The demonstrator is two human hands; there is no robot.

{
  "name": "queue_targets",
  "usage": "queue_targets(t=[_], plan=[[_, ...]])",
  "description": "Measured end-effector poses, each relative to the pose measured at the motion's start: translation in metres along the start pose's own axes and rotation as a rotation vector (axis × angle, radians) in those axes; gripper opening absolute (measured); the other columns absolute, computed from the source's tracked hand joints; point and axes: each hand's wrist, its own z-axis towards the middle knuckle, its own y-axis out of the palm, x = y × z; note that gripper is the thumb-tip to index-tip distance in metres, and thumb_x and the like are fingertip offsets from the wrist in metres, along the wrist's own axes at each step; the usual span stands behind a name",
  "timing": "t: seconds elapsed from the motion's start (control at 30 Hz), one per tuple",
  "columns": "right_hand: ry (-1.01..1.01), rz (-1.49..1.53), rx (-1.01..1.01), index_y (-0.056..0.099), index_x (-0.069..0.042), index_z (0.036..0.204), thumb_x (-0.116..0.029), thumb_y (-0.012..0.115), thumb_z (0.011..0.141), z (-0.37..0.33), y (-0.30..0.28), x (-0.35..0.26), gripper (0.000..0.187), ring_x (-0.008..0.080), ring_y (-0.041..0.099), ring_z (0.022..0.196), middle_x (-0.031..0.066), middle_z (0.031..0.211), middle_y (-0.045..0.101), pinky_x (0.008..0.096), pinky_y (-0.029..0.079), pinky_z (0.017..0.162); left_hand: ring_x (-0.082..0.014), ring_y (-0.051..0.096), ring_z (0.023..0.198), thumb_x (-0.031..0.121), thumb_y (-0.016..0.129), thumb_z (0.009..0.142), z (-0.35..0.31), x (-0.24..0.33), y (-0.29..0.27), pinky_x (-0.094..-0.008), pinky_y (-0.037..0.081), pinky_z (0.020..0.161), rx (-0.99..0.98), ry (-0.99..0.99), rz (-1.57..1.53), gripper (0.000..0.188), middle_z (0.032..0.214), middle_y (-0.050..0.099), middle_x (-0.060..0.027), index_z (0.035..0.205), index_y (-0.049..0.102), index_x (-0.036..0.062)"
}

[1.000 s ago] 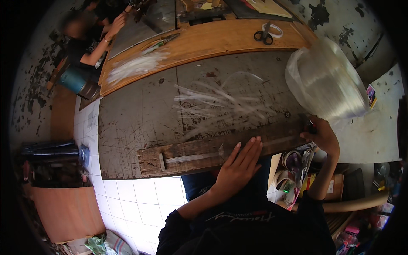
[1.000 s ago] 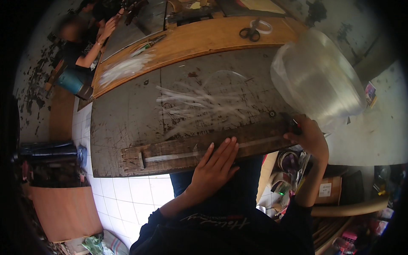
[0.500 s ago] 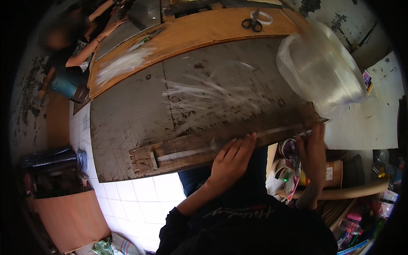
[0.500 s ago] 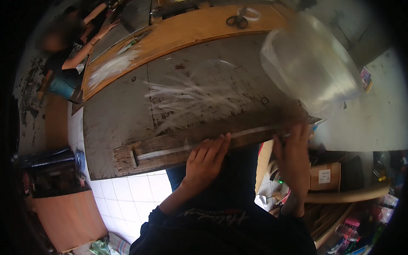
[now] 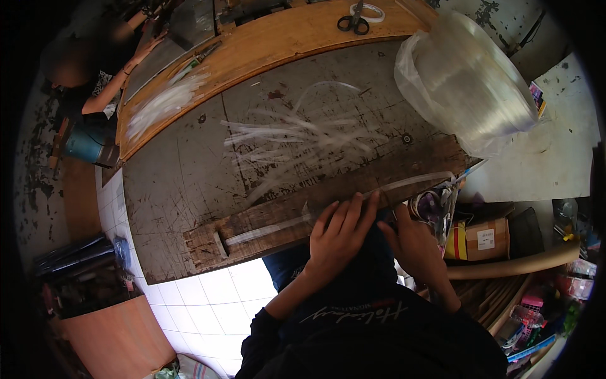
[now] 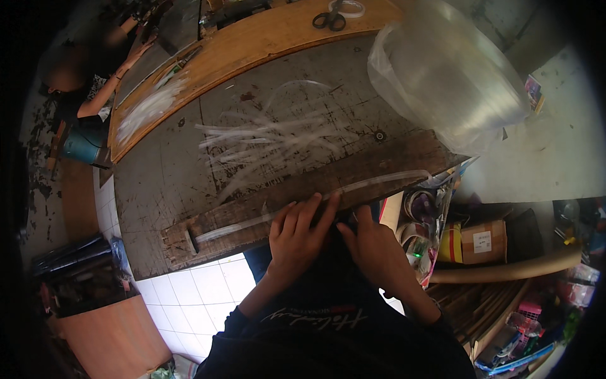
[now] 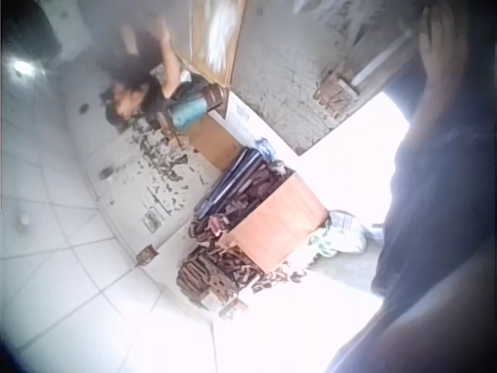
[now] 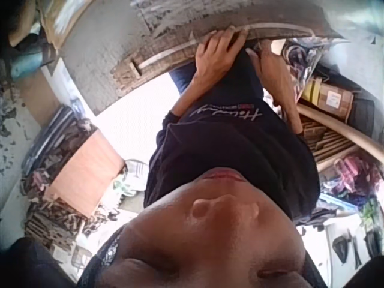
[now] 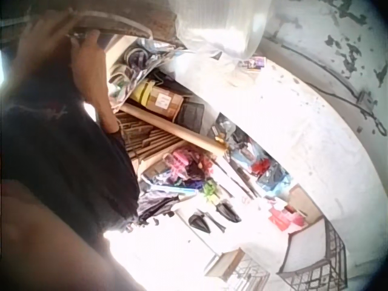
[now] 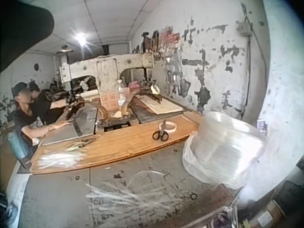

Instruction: The person measures strands of plastic filament along a wooden board and cuts them to length using a utility knife.

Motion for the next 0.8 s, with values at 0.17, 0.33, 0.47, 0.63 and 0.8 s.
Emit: queue_targets(t=[0.17,0.33,0.47,0.63,0.8], plan=[[0.010,-0.008,-0.012,0.037,0.002,0.101,-0.025,0.049,0.090,0.0032,-0.0012,-0.0052,0.032,0.0457,0.058,0.069,0.0280,0.071,0.059,0.0514,0.044,0.057,-0.0125,0.054,0.089,0.022,0.057,0.075,0.0023,0.0017,-0.0006,-0.0304,0.040,0.087,-0.010,-0.026,0.021,0.045,0.106,0.054,0.0003,0.120,0.057,0.0247],[-0.014,0.005,0.004,0.037,0.002,0.098,-0.024,0.050,0.090,0.0054,0.0020,-0.0030,0.031,0.0454,0.058,0.066,0.0271,0.066,0.057,0.0508,0.044,0.056,-0.0109,0.052,0.089,0.021,0.055,0.078,0.0033,0.0028,-0.0019,-0.0316,0.038,0.086,-0.028,-0.042,0.042,0.042,0.105,0.053,0.0016,0.120,0.058,0.0264],[-0.020,0.004,0.034,0.037,0.002,0.097,-0.023,0.050,0.089,0.0061,0.0009,-0.0065,0.030,0.0448,0.058,0.065,0.0267,0.064,0.057,0.0504,0.044,0.055,-0.0101,0.051,0.090,0.021,0.054,0.080,0.0045,0.0027,-0.0030,-0.0323,0.038,0.086,-0.034,-0.042,0.048,0.040,0.105,0.052,0.0023,0.119,0.058,0.0276],[-0.025,0.012,0.021,0.036,0.002,0.095,-0.022,0.051,0.089,0.0082,0.0012,-0.0056,0.029,0.0442,0.058,0.062,0.0264,0.063,0.057,0.0502,0.045,0.053,-0.0103,0.050,0.091,0.022,0.055,0.080,0.0048,0.0025,-0.0041,-0.0345,0.037,0.087,-0.044,-0.049,0.037,0.039,0.104,0.051,0.0024,0.118,0.059,0.0280],[-0.006,-0.006,0.034,0.035,0.003,0.096,-0.022,0.051,0.088,0.0076,0.0007,-0.0083,0.031,0.0445,0.057,0.059,0.0266,0.060,0.056,0.0507,0.045,0.050,-0.0117,0.050,0.090,0.022,0.056,0.079,0.0101,0.0025,-0.0074,-0.0411,0.035,0.091,-0.062,-0.061,0.001,0.038,0.103,0.051,0.0010,0.117,0.060,0.0270]])
